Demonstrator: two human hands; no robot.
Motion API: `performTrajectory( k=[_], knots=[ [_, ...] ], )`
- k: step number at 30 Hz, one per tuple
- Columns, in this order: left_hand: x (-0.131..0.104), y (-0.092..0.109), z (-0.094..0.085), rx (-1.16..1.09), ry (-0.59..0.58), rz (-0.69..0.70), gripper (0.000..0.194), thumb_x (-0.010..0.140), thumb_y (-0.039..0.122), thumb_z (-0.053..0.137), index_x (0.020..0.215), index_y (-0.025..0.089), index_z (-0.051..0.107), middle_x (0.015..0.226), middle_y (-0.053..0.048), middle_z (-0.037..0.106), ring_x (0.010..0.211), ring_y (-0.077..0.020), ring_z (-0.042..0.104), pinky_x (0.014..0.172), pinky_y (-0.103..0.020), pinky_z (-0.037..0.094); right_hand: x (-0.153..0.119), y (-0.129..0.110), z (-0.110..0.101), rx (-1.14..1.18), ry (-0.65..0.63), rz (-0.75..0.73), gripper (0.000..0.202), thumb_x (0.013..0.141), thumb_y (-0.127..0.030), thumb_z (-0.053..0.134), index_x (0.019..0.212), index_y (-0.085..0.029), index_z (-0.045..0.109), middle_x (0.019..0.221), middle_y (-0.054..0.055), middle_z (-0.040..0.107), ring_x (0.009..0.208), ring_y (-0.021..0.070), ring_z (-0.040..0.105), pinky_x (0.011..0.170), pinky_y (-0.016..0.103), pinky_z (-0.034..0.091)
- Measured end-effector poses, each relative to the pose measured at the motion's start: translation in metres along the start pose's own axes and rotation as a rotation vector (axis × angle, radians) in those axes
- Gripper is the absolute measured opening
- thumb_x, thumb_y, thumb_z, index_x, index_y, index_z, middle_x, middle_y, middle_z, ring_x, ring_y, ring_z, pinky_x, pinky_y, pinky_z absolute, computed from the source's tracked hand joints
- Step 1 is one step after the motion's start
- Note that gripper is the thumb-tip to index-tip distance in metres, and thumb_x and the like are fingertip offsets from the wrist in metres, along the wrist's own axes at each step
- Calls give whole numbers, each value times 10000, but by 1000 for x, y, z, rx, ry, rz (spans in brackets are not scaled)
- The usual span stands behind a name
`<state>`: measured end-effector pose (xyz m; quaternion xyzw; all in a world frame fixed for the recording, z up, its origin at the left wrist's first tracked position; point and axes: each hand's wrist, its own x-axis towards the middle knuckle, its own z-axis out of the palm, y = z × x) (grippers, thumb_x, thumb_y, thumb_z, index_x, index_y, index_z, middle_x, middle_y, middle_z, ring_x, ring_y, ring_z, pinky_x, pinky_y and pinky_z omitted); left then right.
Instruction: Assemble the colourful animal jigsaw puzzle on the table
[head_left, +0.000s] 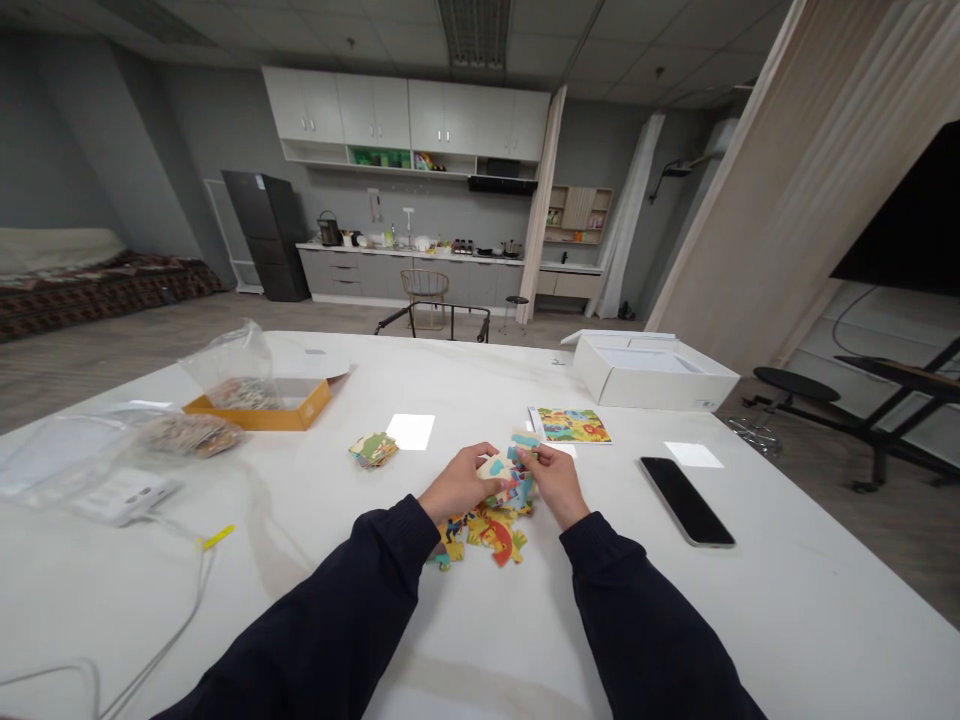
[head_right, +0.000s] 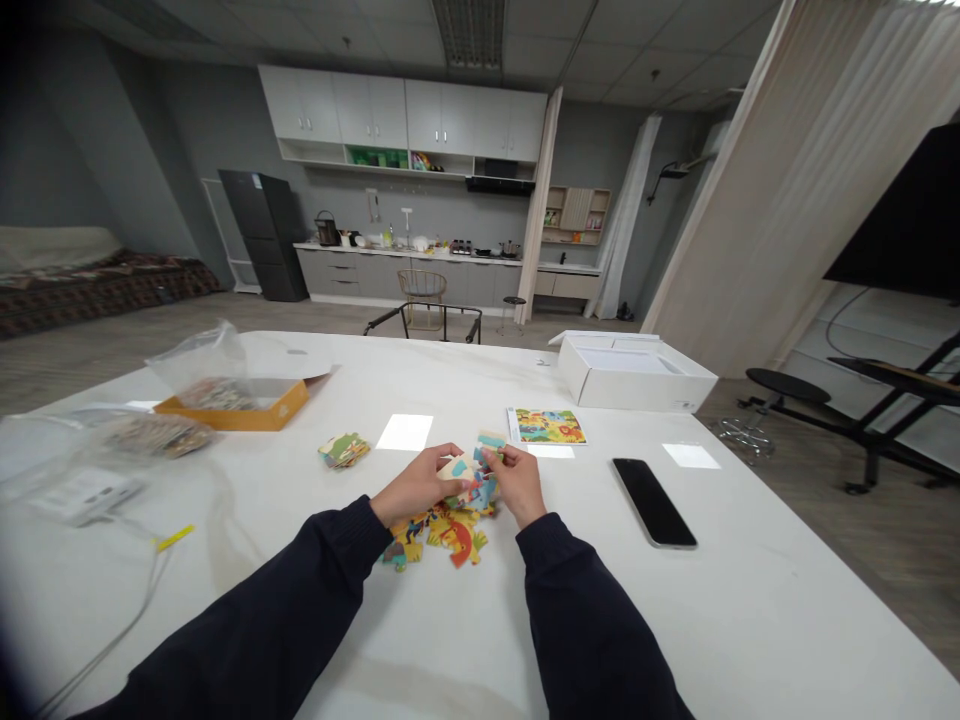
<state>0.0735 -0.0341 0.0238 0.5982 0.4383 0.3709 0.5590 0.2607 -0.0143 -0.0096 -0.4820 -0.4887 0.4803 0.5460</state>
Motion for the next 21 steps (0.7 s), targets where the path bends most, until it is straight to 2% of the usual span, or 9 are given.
performTrajectory(
  k=[5, 8, 11, 15, 18, 21],
  knots=[
    [-1, -10, 15, -3, -7, 1, 460, 660, 355, 886, 955, 188, 575, 805, -29, 729, 672, -177, 687, 608, -250, 508, 3, -1, -6, 23, 123, -36, 536, 615, -602, 876, 868, -173, 680, 766, 93, 777, 701, 267, 758, 658, 392, 639],
    [-1, -13, 17, 58, -4, -17, 467, 605, 366, 922, 902, 173, 617, 819, -43, 734, 712, -196, 692, 640, -268, 523, 2, -2, -6, 13, 118, -47, 540, 659, -575, 857, 955, -188, 624, 749, 78, 777, 693, 263, 759, 636, 372, 629],
    [-2, -7, 12, 115, 22, 6, 438, 613, 374, 918, 910, 158, 678, 822, -41, 734, 737, -202, 690, 656, -270, 530, 3, -4, -4, 15, 61, -23, 501, 716, -595, 782, 969, -195, 617, 707, 61, 752, 653, 255, 743, 603, 363, 606],
    [-2, 1, 3, -4, 99, 147, 363, 710, 355, 852, 978, 165, 698, 968, -54, 753, 865, -207, 704, 748, -270, 557, 0, -9, 0, 40, -58, -16, 458, 712, -608, 761, 902, -204, 662, 786, 64, 753, 629, 222, 697, 581, 353, 587],
    [2, -3, 0, -85, 186, 199, 329, 774, 328, 791, 1030, 163, 667, 948, -56, 757, 845, -201, 705, 750, -281, 562, -6, -15, 4, 70, -234, 54, 462, 719, -634, 764, 870, -206, 683, 820, 70, 754, 651, 218, 699, 616, 357, 597],
    [6, -10, 0, -34, 259, 220, 337, 829, 297, 729, 1121, 152, 642, 958, -63, 745, 844, -205, 699, 784, -309, 565, -14, -22, 10, 136, -328, 116, 489, 750, -665, 748, 891, -200, 692, 840, 70, 745, 733, 234, 728, 707, 375, 620]
  ],
)
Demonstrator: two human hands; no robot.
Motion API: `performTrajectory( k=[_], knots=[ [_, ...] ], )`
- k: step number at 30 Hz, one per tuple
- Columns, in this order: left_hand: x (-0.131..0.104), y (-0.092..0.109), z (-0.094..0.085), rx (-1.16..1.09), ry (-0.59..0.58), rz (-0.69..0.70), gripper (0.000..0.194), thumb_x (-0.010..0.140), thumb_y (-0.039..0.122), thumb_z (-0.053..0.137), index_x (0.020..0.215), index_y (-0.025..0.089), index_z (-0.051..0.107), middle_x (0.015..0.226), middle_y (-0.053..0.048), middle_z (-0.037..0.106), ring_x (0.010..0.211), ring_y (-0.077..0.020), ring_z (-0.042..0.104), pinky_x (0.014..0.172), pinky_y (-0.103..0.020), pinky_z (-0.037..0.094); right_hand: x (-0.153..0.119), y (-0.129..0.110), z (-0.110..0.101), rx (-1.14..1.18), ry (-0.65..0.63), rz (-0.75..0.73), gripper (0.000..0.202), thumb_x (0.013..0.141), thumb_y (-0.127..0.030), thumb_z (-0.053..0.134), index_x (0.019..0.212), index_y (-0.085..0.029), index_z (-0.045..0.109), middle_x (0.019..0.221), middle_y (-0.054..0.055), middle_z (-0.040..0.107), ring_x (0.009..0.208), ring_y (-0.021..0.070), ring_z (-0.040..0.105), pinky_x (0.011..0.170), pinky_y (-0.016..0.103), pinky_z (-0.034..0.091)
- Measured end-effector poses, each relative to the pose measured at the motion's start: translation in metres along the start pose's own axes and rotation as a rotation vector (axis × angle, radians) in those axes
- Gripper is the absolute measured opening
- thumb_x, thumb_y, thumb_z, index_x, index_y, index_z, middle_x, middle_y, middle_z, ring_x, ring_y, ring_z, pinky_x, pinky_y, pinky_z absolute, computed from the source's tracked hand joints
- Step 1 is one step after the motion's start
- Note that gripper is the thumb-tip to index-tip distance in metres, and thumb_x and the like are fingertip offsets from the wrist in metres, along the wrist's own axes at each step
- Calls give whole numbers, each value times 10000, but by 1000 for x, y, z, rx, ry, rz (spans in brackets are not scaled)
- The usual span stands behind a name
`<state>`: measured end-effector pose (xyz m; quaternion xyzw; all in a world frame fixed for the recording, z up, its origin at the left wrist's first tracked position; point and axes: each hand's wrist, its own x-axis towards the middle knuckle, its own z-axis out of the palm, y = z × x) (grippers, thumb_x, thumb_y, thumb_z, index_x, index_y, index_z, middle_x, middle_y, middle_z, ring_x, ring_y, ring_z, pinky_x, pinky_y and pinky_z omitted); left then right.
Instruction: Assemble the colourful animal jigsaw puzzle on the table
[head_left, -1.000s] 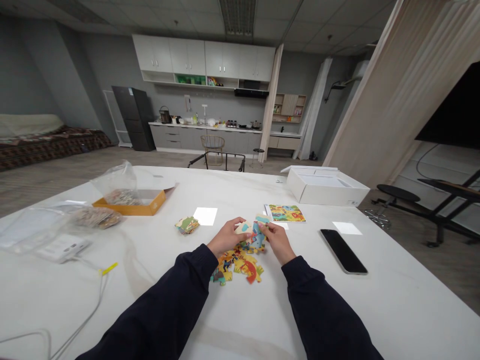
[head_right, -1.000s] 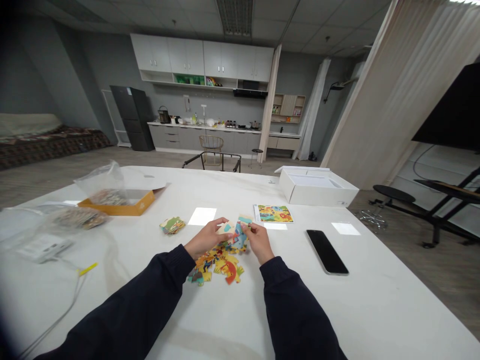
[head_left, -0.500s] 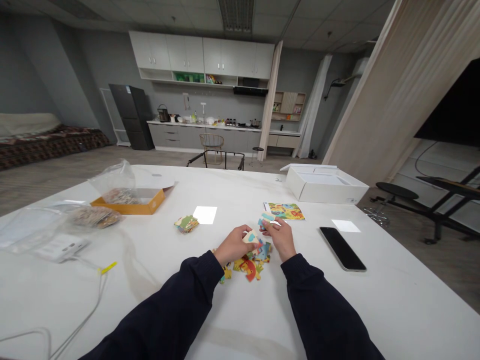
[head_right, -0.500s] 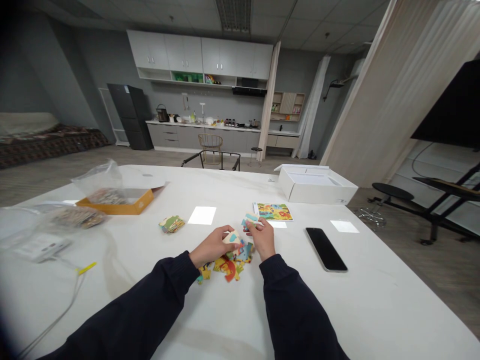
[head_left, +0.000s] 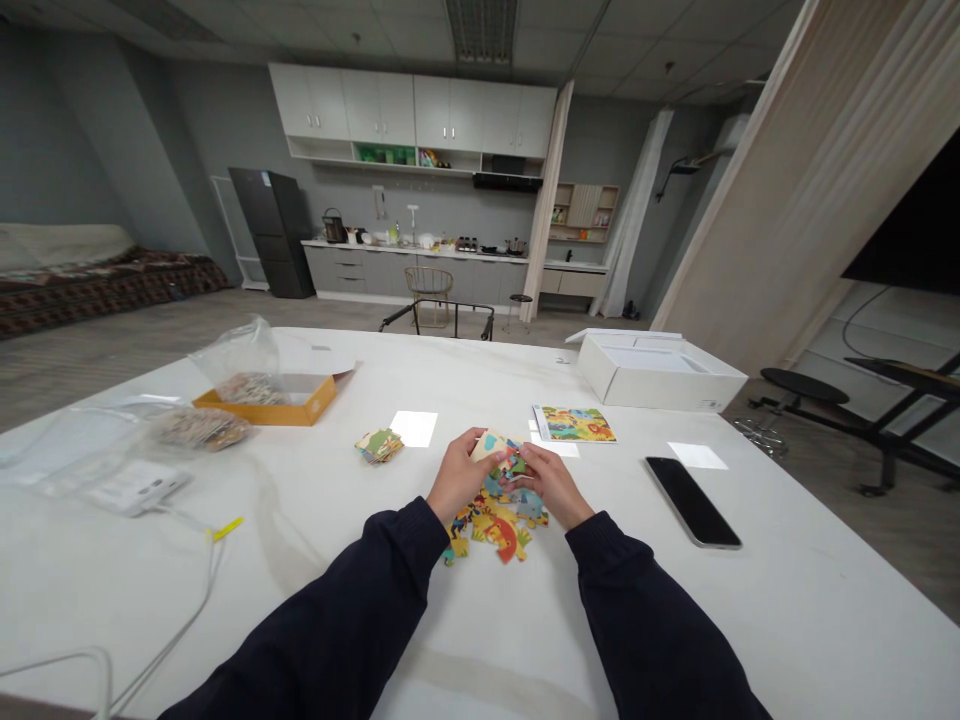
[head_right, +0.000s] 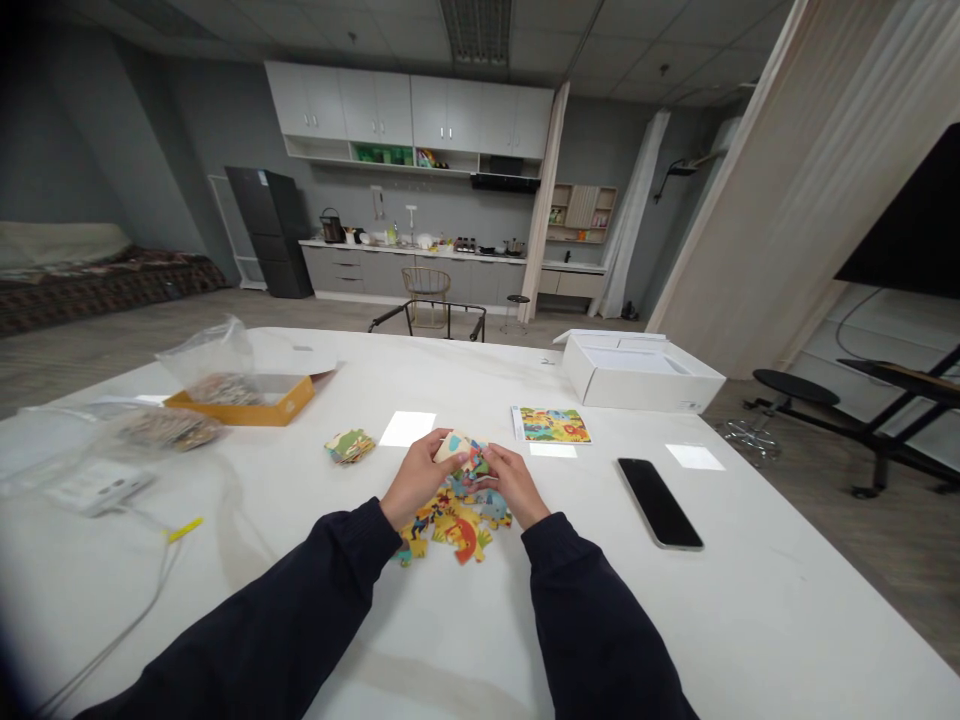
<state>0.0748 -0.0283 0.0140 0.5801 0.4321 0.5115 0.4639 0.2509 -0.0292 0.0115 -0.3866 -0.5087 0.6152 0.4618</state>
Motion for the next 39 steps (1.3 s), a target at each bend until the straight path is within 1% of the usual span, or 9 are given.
performTrajectory(
  k=[4, 11, 14, 20, 27, 30, 33, 36, 39],
  knots=[
    [-3, -3, 3, 251, -17, 137, 500, 919, 273, 620, 1404, 175, 548, 1236, -115, 640, 1138, -249, 635, 1040, -383, 507, -6, -4, 11, 47, -48, 0, 451, 721, -591, 825, 890, -192, 702, 869, 48, 721, 809, 226, 720, 796, 386, 632],
    [-14, 18, -7, 692, -105, 369, 638, 965, 293, 551, 1575, 196, 392, 1454, -162, 467, 1348, -318, 450, 1162, -520, 420, -6, -1, 15, 90, 41, 20, 433, 686, -546, 863, 794, -180, 658, 677, -22, 608, 644, 141, 610, 726, 338, 633],
    [-16, 26, -16, 798, -181, 489, 720, 868, 257, 689, 1543, 227, 441, 1471, -129, 521, 1315, -321, 452, 1145, -525, 445, -4, 0, 15, 50, 64, 26, 424, 702, -541, 855, 813, -178, 664, 676, -24, 624, 615, 133, 610, 696, 318, 627],
    [-14, 19, -25, 851, -263, 504, 685, 812, 103, 750, 1451, 228, 537, 1495, -106, 576, 1174, -277, 523, 1058, -475, 534, -2, 5, 14, -100, 26, 7, 462, 737, -532, 807, 1042, -203, 696, 746, -11, 708, 604, 179, 681, 691, 367, 637],
    [-12, 21, -30, 953, -310, 568, 615, 833, 158, 743, 1423, 224, 583, 1363, -97, 663, 1091, -273, 585, 994, -438, 548, -5, 6, 15, -70, -109, 23, 584, 783, -559, 786, 1215, -194, 641, 860, 33, 763, 803, 233, 763, 824, 419, 641],
    [-6, 24, -53, 938, -250, 544, 600, 829, 183, 732, 1412, 222, 598, 1313, -78, 697, 1071, -264, 614, 999, -410, 538, -5, 6, 14, -19, -61, 12, 648, 810, -555, 781, 1333, -228, 585, 1086, 91, 774, 1013, 280, 763, 935, 468, 616],
    [3, 22, -100, 988, -47, 403, 578, 842, 261, 713, 1408, 204, 610, 1294, -84, 717, 1084, -277, 636, 1008, -409, 527, -2, 7, 8, -7, 84, -40, 635, 813, -575, 776, 1318, -245, 578, 1289, 150, 715, 1122, 319, 735, 982, 513, 595],
    [8, 16, -153, 1106, 74, 231, 571, 830, 331, 700, 1386, 215, 640, 1284, -88, 729, 1113, -295, 658, 1054, -413, 487, 1, 9, 2, -25, 189, -92, 616, 794, -607, 772, 1248, -228, 599, 1295, 178, 710, 1095, 343, 744, 965, 546, 597],
    [8, 7, -189, 1145, 73, 87, 604, 783, 395, 717, 1357, 212, 672, 1269, -93, 742, 1133, -304, 673, 1039, -376, 491, 2, 10, 0, -37, 225, -130, 590, 795, -611, 757, 1210, -218, 611, 1257, 180, 728, 1044, 343, 759, 919, 547, 613]
  ],
)
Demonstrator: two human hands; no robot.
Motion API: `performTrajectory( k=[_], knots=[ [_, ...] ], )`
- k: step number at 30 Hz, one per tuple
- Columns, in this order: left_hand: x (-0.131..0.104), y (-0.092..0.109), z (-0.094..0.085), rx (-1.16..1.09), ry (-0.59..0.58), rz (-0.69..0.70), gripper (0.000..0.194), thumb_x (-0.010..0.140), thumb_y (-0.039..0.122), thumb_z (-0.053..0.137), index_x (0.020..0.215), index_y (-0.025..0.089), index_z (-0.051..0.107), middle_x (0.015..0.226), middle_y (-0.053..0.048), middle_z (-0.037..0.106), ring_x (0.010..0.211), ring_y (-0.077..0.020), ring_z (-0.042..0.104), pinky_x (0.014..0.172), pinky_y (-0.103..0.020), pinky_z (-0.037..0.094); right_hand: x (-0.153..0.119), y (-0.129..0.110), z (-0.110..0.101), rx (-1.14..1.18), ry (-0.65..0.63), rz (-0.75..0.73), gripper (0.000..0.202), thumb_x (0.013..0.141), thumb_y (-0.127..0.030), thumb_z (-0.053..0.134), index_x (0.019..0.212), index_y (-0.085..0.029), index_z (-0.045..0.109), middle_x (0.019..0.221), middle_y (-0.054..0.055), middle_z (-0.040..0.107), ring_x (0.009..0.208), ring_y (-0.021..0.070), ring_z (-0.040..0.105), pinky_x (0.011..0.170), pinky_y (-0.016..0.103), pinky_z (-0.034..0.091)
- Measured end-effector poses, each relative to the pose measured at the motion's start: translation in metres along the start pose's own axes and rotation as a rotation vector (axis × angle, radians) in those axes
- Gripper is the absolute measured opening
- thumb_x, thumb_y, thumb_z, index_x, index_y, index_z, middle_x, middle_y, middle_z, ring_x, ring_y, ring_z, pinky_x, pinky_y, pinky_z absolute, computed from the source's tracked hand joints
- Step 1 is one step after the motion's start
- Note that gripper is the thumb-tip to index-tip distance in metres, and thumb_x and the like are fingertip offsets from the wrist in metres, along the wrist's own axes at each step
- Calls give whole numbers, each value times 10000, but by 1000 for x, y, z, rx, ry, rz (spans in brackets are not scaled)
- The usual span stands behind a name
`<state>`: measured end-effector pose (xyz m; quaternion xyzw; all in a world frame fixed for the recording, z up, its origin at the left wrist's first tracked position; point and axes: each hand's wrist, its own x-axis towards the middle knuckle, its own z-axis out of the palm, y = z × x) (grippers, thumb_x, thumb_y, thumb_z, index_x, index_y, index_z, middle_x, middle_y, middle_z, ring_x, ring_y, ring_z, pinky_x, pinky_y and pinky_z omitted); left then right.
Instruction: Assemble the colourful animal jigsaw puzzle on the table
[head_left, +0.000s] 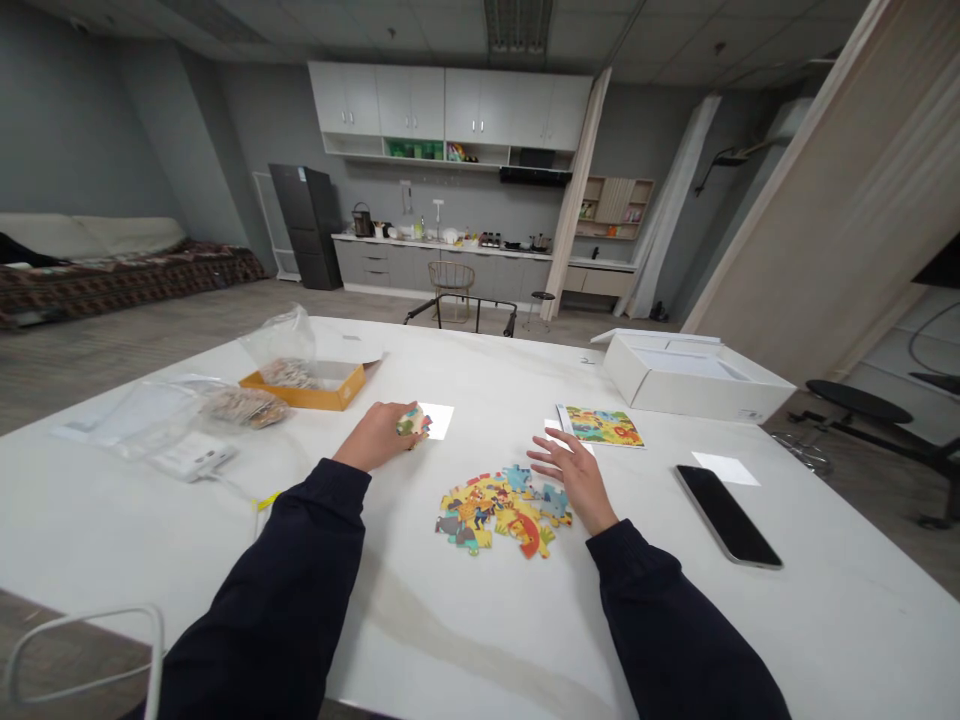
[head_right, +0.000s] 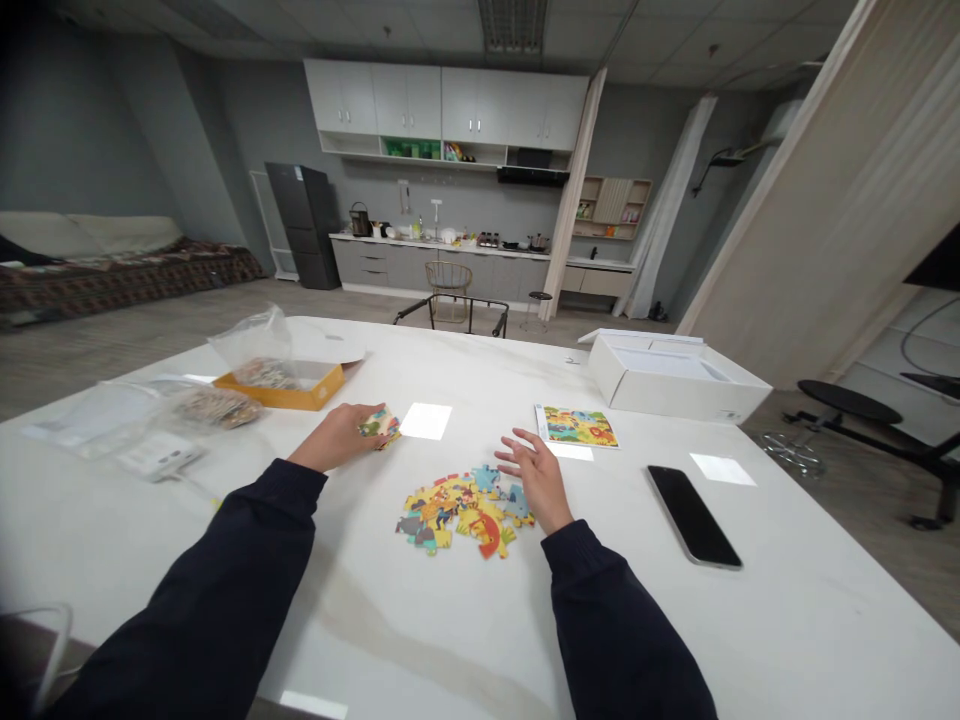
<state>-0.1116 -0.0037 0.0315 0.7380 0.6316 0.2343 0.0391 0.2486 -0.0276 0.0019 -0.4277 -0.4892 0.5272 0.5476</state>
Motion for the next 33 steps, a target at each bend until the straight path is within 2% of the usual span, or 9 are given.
performTrajectory(
  k=[3, 7, 11, 15, 17, 20, 23, 29, 33],
  knots=[
    [-3, -15, 1, 15, -65, -52, 605, 786, 414, 681, 1345, 183, 687, 1237, -105, 754, 1152, -312, 668, 1020, -360, 498, -1, 0, 2, -13, 2, -19, 570, 802, -592, 752, 1204, -211, 618, 1243, 180, 733, 1020, 336, 765, 888, 530, 623],
    [-7, -18, 5, 74, -122, -106, 650, 811, 440, 622, 1413, 194, 631, 1279, -85, 729, 1287, -343, 568, 1080, -391, 456, -2, -1, 3, -34, -1, -29, 539, 825, -580, 734, 1203, -212, 624, 1236, 170, 736, 1002, 324, 769, 863, 510, 631],
    [-9, -9, 10, 98, -124, -171, 821, 786, 561, 659, 1535, 281, 476, 1567, -91, 498, 1435, -402, 414, 1155, -511, 371, -2, 0, 2, -58, -3, -31, 513, 837, -572, 723, 1191, -213, 629, 1227, 164, 741, 994, 317, 769, 841, 494, 635],
    [-8, 7, 22, 89, -154, -277, 929, 769, 686, 678, 1583, 364, 365, 1649, -126, 347, 1486, -444, 328, 1125, -569, 372, -2, 1, 1, -70, -6, -33, 517, 836, -571, 718, 1189, -205, 629, 1222, 165, 742, 970, 306, 772, 812, 469, 640],
    [-6, 13, 29, 82, -139, -268, 884, 751, 651, 719, 1537, 354, 444, 1585, -129, 428, 1418, -438, 411, 1099, -533, 402, -2, 1, 2, -79, -2, -36, 515, 835, -571, 715, 1186, -204, 629, 1216, 161, 745, 960, 301, 773, 797, 458, 642],
    [-2, 15, 33, 79, -115, -201, 615, 809, 493, 691, 1382, 281, 616, 1349, -128, 602, 1230, -365, 558, 1054, -451, 435, -3, -1, 3, -97, 2, -37, 509, 839, -567, 708, 1193, -208, 629, 1219, 151, 745, 961, 292, 772, 787, 442, 643],
    [3, 16, 32, 83, -114, -173, 430, 835, 361, 628, 1245, 248, 688, 1176, -122, 644, 1111, -321, 597, 1002, -415, 455, -3, -2, 4, -116, 1, -36, 510, 842, -567, 700, 1197, -208, 629, 1226, 150, 743, 963, 289, 769, 776, 430, 640],
    [13, 18, 34, 113, -143, -220, 349, 782, 343, 637, 1110, 239, 695, 1125, -146, 636, 1099, -388, 569, 883, -460, 484, -4, -2, 5, -154, -2, -39, 531, 843, -595, 685, 1203, -208, 633, 1213, 153, 748, 949, 282, 763, 740, 412, 633],
    [13, 19, 33, 123, -161, -223, 377, 808, 350, 622, 1167, 256, 686, 1189, -147, 629, 1131, -385, 561, 910, -481, 472, -4, -1, 1, -279, -10, -90, 465, 882, -545, 662, 1211, -217, 638, 1155, 130, 765, 954, 263, 744, 798, 425, 616]
  ],
)
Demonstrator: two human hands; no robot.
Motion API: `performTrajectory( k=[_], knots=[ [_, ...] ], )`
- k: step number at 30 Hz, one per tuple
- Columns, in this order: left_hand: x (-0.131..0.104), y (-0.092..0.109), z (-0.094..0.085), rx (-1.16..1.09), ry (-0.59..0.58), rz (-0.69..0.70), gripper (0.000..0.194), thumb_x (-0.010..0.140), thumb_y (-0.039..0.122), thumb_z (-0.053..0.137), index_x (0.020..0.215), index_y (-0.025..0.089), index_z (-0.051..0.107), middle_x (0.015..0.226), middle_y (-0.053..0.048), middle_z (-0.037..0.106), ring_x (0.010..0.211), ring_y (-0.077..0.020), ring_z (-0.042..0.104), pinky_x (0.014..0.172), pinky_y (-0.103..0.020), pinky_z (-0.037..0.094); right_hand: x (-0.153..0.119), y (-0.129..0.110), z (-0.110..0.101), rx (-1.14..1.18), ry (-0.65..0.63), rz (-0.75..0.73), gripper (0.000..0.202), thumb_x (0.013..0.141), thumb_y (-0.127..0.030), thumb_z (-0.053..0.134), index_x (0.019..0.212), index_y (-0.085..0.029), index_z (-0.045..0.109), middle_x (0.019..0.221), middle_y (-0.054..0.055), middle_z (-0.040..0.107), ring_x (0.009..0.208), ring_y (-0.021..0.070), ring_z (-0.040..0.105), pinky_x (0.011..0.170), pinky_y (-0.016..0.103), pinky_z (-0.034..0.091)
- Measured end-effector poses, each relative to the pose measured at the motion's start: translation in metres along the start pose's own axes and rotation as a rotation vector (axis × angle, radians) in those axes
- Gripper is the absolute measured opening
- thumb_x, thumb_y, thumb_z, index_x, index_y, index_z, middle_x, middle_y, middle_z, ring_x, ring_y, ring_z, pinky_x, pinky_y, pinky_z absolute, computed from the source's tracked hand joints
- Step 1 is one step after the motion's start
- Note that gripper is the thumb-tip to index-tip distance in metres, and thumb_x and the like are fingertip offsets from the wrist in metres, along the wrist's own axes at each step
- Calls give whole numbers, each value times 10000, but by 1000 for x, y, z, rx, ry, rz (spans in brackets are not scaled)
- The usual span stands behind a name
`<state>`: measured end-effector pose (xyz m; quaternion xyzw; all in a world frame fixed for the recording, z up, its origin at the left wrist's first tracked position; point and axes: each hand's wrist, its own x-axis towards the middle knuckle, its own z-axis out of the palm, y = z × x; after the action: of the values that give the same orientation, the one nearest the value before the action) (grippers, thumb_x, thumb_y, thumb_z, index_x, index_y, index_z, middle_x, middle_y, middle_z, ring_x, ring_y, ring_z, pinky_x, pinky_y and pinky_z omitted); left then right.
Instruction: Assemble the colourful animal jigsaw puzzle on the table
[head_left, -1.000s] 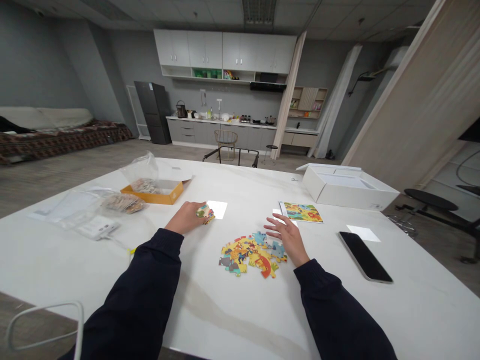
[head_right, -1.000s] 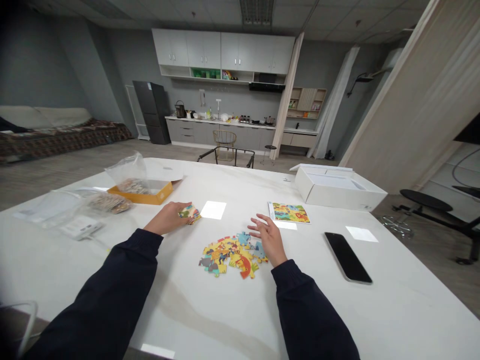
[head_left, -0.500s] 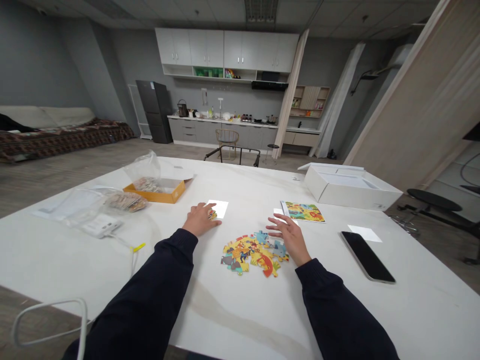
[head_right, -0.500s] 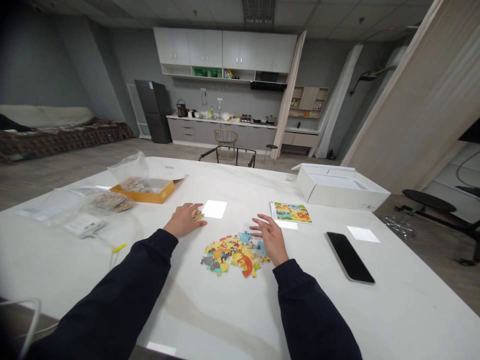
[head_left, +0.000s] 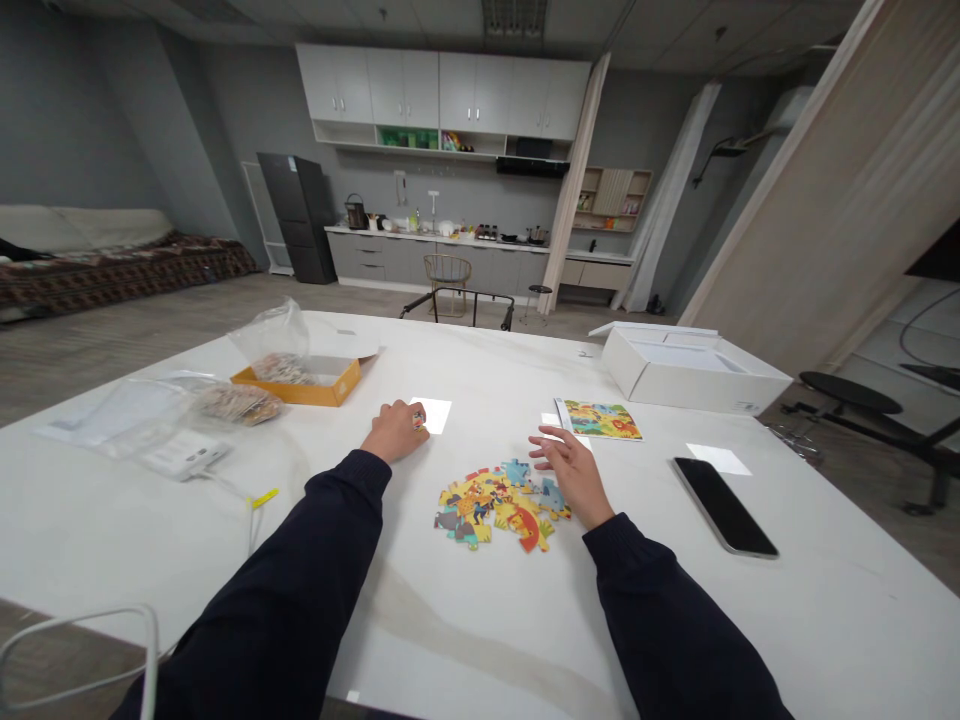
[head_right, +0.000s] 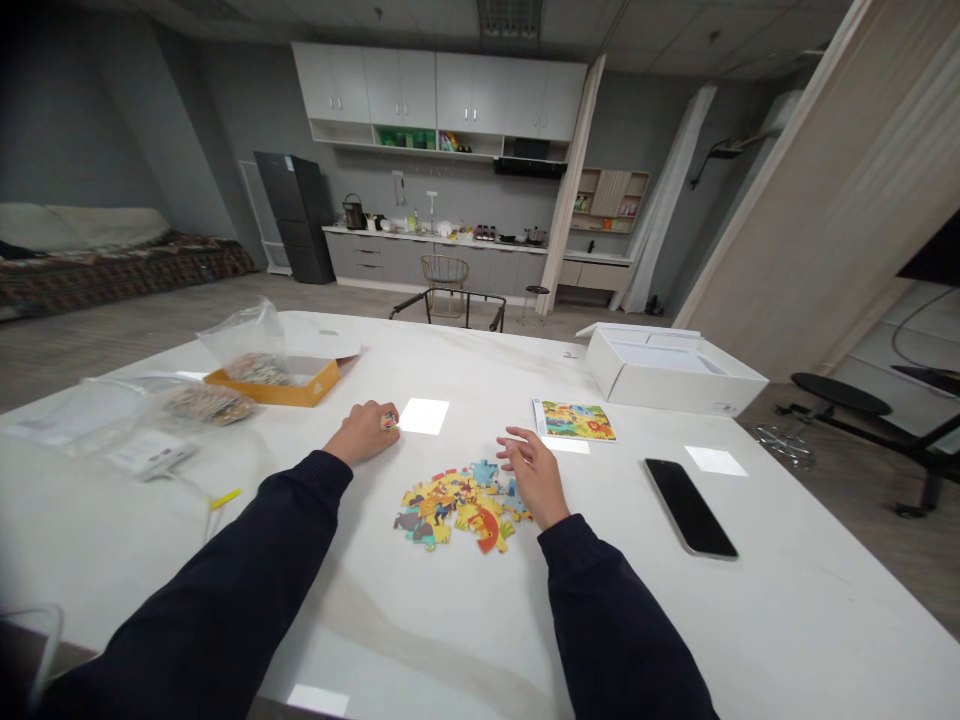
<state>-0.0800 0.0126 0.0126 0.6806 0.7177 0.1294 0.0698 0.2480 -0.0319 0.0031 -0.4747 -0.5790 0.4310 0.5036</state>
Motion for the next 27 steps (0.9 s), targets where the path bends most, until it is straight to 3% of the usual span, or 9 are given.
performTrajectory(
  k=[4, 6, 9, 12, 15, 21, 24, 27],
  knots=[
    [-14, 12, -11, 57, 196, 91, 552, 801, 387, 678, 1339, 279, 615, 1425, -154, 541, 1297, -429, 462, 1042, -580, 377, -1, 5, -8, -308, -66, -173, 442, 887, -458, 686, 1270, -239, 657, 1162, 98, 751, 1015, 252, 701, 946, 474, 566],
    [-29, 25, -16, 3, 257, 216, 498, 839, 429, 668, 1303, 251, 625, 1365, -141, 589, 1267, -388, 499, 1049, -533, 395, -2, 8, -10, -435, -134, -244, 488, 877, -453, 708, 1314, -243, 656, 1213, 102, 725, 1084, 264, 674, 1015, 499, 530],
    [-57, 47, -12, -157, 59, 399, 450, 870, 539, 649, 1189, 222, 648, 1111, -101, 681, 1065, -303, 622, 952, -422, 483, -6, 10, -8, -546, -263, -303, 592, 852, -500, 750, 1376, -249, 634, 1327, 121, 666, 1258, 296, 596, 1128, 521, 449],
    [-80, 61, -2, -120, -111, 440, 555, 739, 589, 773, 1113, 190, 675, 1075, -125, 674, 1042, -338, 638, 907, -425, 508, -11, 9, -1, -597, -369, -330, 700, 831, -547, 774, 1434, -245, 589, 1415, 140, 614, 1369, 317, 513, 1178, 528, 397],
    [-87, 66, 3, -97, -148, 447, 476, 741, 514, 790, 1067, 184, 684, 1077, -132, 665, 1048, -343, 639, 907, -429, 520, -15, 9, 6, -655, -421, -345, 692, 837, -534, 777, 1431, -231, 590, 1456, 158, 585, 1404, 341, 477, 1190, 553, 362],
    [-79, 62, -3, -247, -157, 487, 407, 764, 406, 778, 1089, 190, 663, 1126, -119, 668, 1109, -322, 631, 970, -431, 519, -16, 11, 12, -676, -396, -362, 420, 841, -393, 796, 1212, -227, 691, 1334, 143, 647, 1305, 328, 551, 1125, 534, 415],
    [-77, 64, 2, -343, -121, 579, 442, 782, 361, 779, 1177, 219, 641, 1221, -102, 665, 1170, -306, 605, 1010, -429, 505, -17, 9, 14, -656, -387, -375, 445, 805, -379, 830, 1199, -234, 683, 1302, 120, 658, 1276, 319, 563, 1117, 523, 413],
    [-77, 68, 9, -400, -155, 616, 467, 798, 314, 777, 1231, 231, 623, 1216, -86, 680, 1149, -276, 618, 996, -400, 515, -18, 6, 14, -623, -383, -347, 533, 759, -353, 861, 1243, -243, 665, 1284, 102, 666, 1258, 308, 569, 1110, 503, 420]
  ],
)
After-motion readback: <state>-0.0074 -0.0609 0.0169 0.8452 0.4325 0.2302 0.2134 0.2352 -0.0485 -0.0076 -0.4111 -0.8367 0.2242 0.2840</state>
